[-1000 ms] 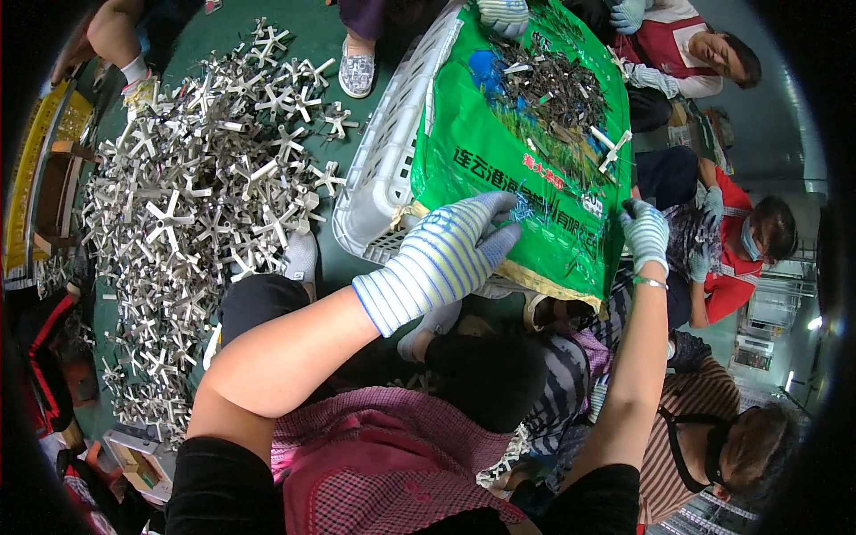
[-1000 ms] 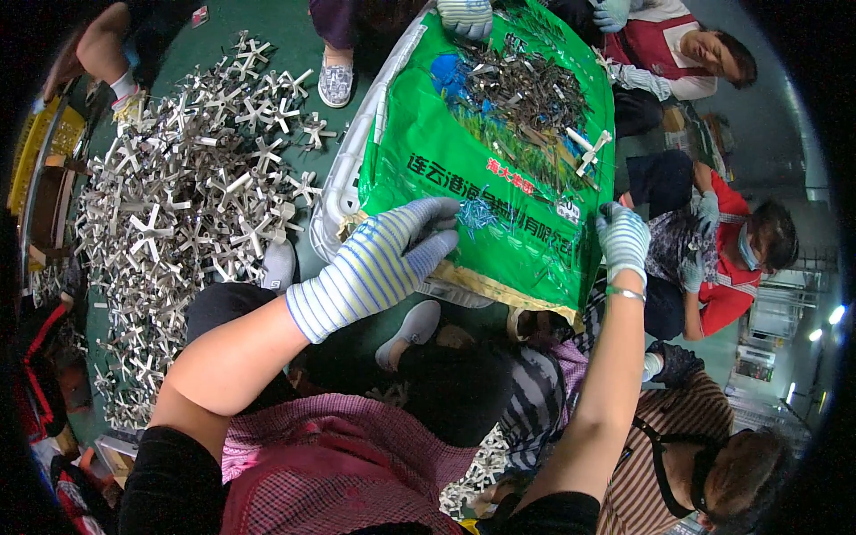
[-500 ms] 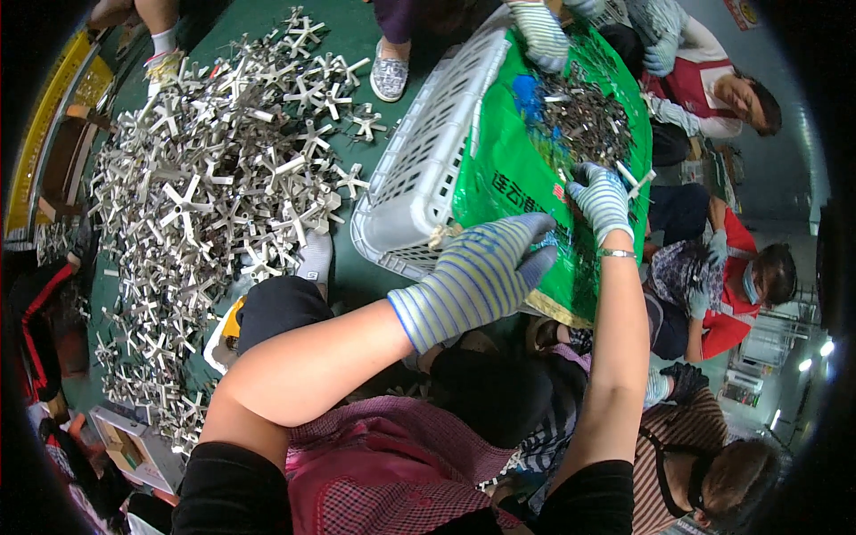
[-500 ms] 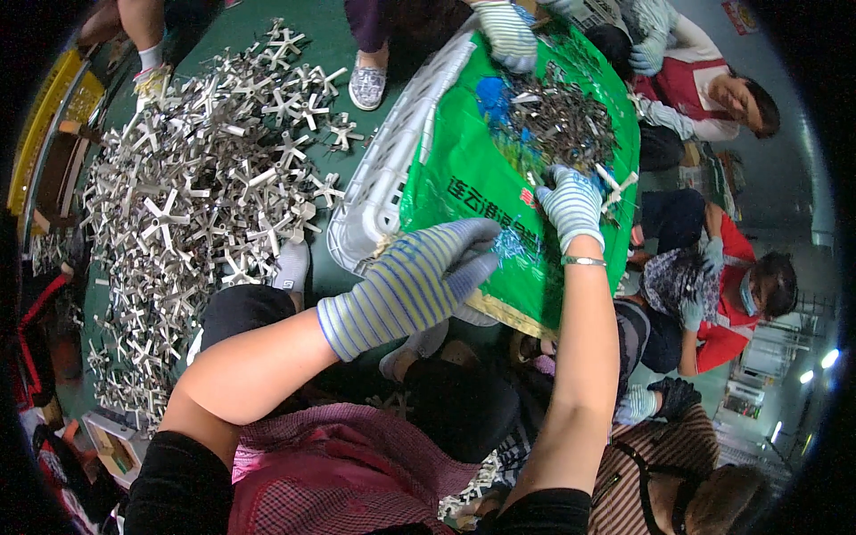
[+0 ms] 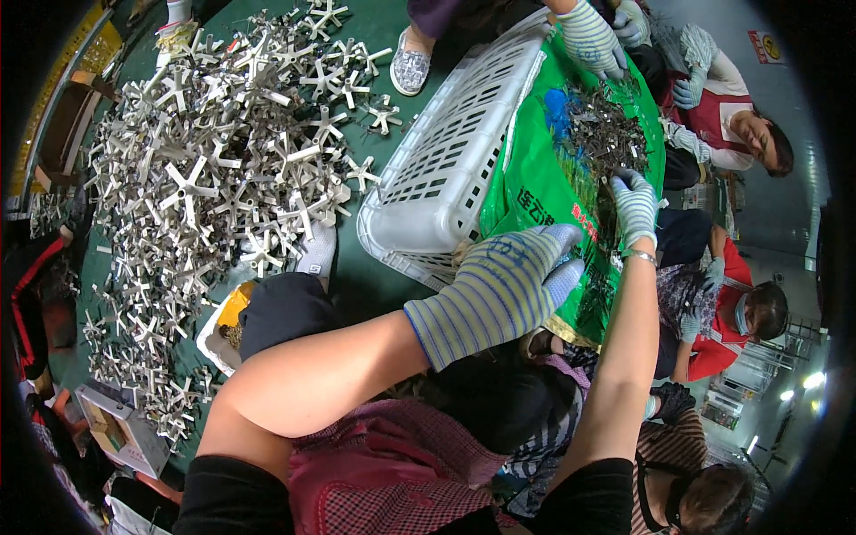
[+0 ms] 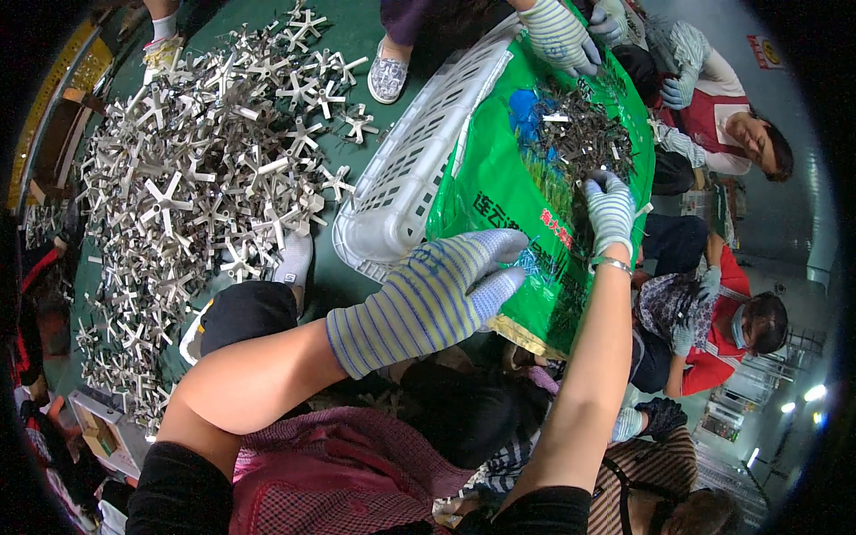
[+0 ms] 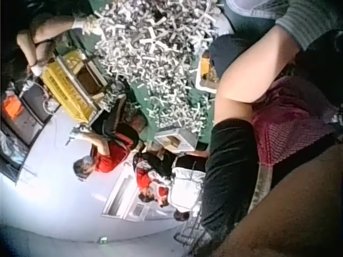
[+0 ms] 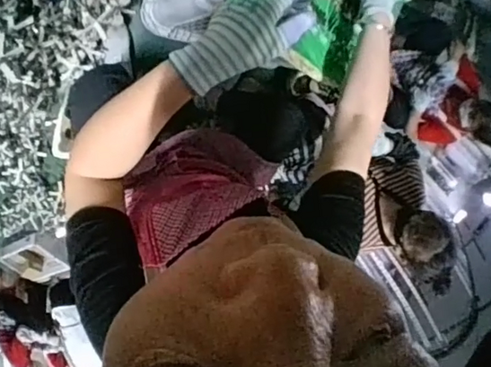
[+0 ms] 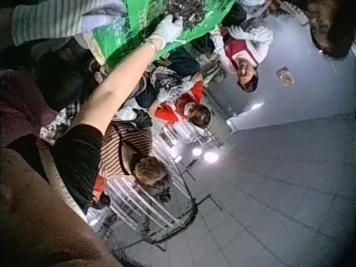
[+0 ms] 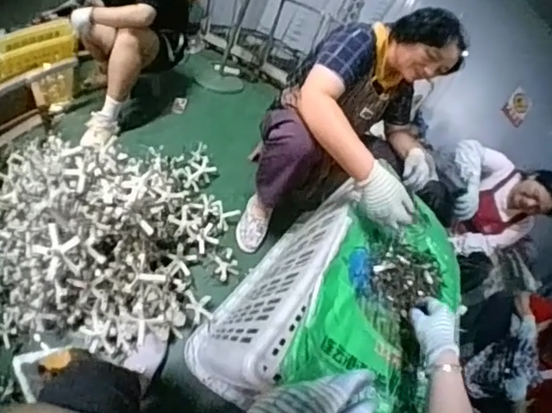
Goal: Sorting and assembling small plastic or rubber manufacturing components.
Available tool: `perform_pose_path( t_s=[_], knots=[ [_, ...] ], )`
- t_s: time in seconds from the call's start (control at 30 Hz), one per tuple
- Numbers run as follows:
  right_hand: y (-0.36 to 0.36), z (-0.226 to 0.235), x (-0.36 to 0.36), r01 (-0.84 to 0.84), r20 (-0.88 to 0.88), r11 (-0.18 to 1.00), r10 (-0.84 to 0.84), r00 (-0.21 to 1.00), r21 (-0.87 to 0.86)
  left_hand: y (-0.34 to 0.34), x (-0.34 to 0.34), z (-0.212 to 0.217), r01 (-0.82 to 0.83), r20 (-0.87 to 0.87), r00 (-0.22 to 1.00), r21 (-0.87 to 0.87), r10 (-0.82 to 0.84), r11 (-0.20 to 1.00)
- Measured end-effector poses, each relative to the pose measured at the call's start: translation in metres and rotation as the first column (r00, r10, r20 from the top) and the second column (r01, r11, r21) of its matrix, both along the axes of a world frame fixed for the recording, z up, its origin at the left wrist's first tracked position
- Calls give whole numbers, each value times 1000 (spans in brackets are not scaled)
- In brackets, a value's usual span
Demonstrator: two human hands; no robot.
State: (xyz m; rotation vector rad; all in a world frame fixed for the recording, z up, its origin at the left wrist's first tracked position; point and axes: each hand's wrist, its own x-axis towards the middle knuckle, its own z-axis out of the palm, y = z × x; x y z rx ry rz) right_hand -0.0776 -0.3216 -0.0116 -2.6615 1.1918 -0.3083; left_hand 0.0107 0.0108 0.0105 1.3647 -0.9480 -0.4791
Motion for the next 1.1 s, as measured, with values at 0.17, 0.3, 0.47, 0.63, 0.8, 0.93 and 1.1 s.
perform_pose_path(
  t_s=[0.17,0.3,0.47,0.63,0.8,0.93,1.1],
  knots=[
    [38,5,25,26,-450,980,-113,886,-195,2,1,3,-7,-2,1000,41,7,999],
    [36,-3,19,-111,-514,889,-151,844,-444,0,1,6,20,-51,999,33,-19,999],
    [36,-4,23,-55,-500,935,-137,855,-350,2,4,3,-15,-14,1000,13,15,1000],
    [-28,-8,-18,-47,-80,991,57,995,121,-1,7,11,75,-84,994,63,-69,995],
    [-9,25,-8,-89,429,841,-178,886,534,-1,6,6,33,-52,998,57,-30,998],
    [-13,33,-15,-170,534,708,-330,778,686,-2,7,10,54,-71,996,70,-49,996],
    [22,50,-8,-277,617,641,-394,682,716,-7,6,6,72,-154,986,46,-65,996]
  ],
)
